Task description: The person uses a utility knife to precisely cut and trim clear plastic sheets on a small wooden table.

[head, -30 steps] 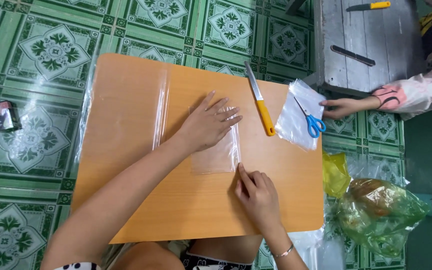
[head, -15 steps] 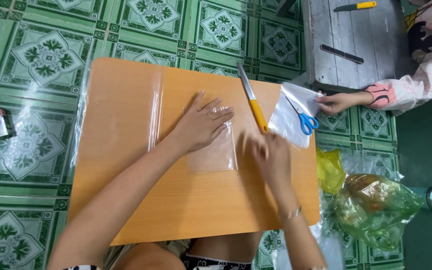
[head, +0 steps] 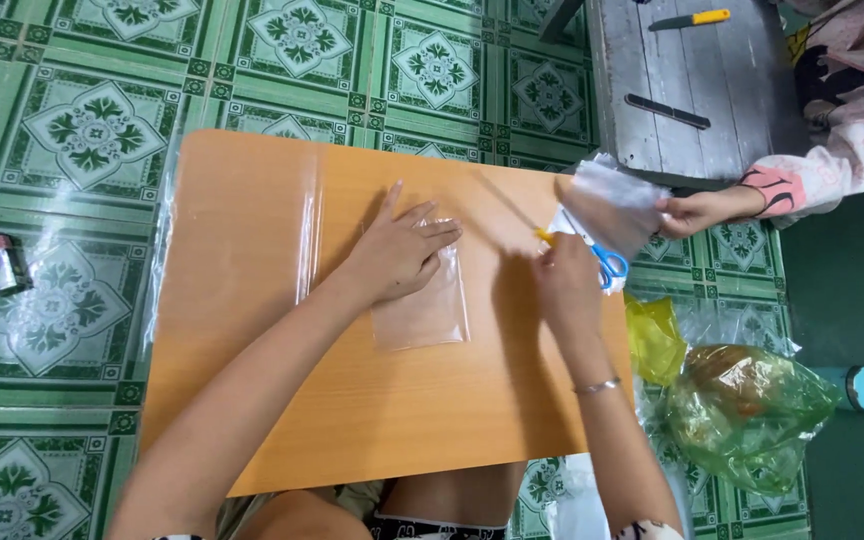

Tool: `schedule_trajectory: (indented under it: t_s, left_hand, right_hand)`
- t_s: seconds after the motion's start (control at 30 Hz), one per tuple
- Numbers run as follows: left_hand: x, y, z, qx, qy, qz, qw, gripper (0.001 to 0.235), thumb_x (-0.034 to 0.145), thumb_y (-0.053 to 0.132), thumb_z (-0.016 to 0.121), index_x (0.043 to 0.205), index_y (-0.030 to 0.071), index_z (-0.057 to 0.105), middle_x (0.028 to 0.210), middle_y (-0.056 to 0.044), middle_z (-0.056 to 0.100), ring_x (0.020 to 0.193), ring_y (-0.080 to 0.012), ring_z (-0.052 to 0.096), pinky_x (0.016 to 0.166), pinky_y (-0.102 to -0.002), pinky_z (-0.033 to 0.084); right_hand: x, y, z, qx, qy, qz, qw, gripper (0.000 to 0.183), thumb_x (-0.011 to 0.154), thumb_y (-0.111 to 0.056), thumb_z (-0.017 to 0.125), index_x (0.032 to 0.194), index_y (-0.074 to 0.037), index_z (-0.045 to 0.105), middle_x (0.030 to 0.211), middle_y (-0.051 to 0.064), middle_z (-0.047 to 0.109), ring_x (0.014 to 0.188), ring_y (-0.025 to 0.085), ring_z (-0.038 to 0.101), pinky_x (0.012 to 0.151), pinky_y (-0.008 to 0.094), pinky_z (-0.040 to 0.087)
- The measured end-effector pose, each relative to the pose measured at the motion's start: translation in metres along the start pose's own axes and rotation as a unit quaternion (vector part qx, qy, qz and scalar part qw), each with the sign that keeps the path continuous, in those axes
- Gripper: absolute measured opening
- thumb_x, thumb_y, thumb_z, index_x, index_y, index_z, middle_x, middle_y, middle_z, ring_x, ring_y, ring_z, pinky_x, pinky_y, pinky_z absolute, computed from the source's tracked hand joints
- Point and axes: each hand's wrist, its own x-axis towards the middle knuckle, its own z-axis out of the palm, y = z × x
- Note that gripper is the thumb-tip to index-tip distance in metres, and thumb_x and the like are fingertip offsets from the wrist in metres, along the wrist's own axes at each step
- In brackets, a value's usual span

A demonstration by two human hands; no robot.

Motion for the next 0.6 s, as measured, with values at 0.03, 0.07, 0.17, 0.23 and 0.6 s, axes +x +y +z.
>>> schedule_trajectory:
  t_s: [0.03, 0.07, 0.17, 0.23, 0.6]
  left_hand:
    - [0.000, -0.001, 0.001, -0.001, 0.000, 0.000, 1.000, 0.054, 0.097, 0.033, 0.035, 0.146, 0.031, 0.055, 0.152, 0.013, 0.053, 0.150, -0.0243, 0.036, 0.125, -0.063, -0.002]
    - [-0.001, -0.001, 0.002, 0.000, 0.001, -0.001, 1.000, 0.054, 0.096, 0.033, 0.036, 0.147, 0.032, 0.053, 0.153, 0.014, 0.053, 0.150, -0.0243, 0.036, 0.125, -0.063, -0.002]
    - [0.000, -0.002, 0.001, 0.001, -0.012, -0.002, 1.000, 0.056, 0.094, 0.032, 0.037, 0.148, 0.033, 0.052, 0.154, 0.014, 0.051, 0.151, -0.0244, 0.035, 0.125, -0.063, -0.003]
    - [0.000, -0.002, -0.001, 0.002, -0.024, 0.000, 1.000, 0.057, 0.094, 0.031, 0.037, 0.149, 0.032, 0.051, 0.155, 0.014, 0.050, 0.151, -0.0245, 0.034, 0.125, -0.063, -0.003]
    - [-0.001, 0.003, -0.010, 0.008, -0.038, -0.012, 0.999, 0.056, 0.093, 0.028, 0.036, 0.146, 0.031, 0.054, 0.155, 0.015, 0.049, 0.152, -0.0233, 0.032, 0.126, -0.063, -0.002]
  right_hand:
    - [0.000, 0.004, -0.015, 0.000, -0.001, 0.000, 1.000, 0.016, 0.089, -0.010, 0.066, 0.099, 0.000, 0.059, 0.091, 0.020, 0.060, 0.085, 0.042, 0.063, 0.073, 0.048, 0.050]
    - [0.000, 0.009, -0.030, -0.025, 0.062, -0.100, 0.993, 0.022, 0.086, -0.004, 0.066, 0.107, -0.001, 0.060, 0.093, 0.017, 0.059, 0.085, 0.038, 0.062, 0.075, 0.045, 0.050]
    - [0.001, 0.032, -0.044, -0.045, 0.108, -0.237, 0.965, 0.033, 0.084, 0.001, 0.067, 0.117, -0.002, 0.065, 0.097, 0.015, 0.060, 0.093, 0.034, 0.062, 0.095, 0.045, 0.046]
    - [0.001, 0.047, -0.036, -0.044, 0.093, -0.272, 0.957, 0.034, 0.085, 0.000, 0.067, 0.119, -0.002, 0.067, 0.098, 0.015, 0.062, 0.101, 0.033, 0.063, 0.112, 0.048, 0.043]
    - [0.009, 0.049, -0.014, -0.136, 0.047, -0.319, 0.937, 0.041, 0.088, -0.008, 0.068, 0.129, -0.013, 0.065, 0.113, 0.007, 0.064, 0.110, 0.023, 0.063, 0.100, 0.038, 0.048]
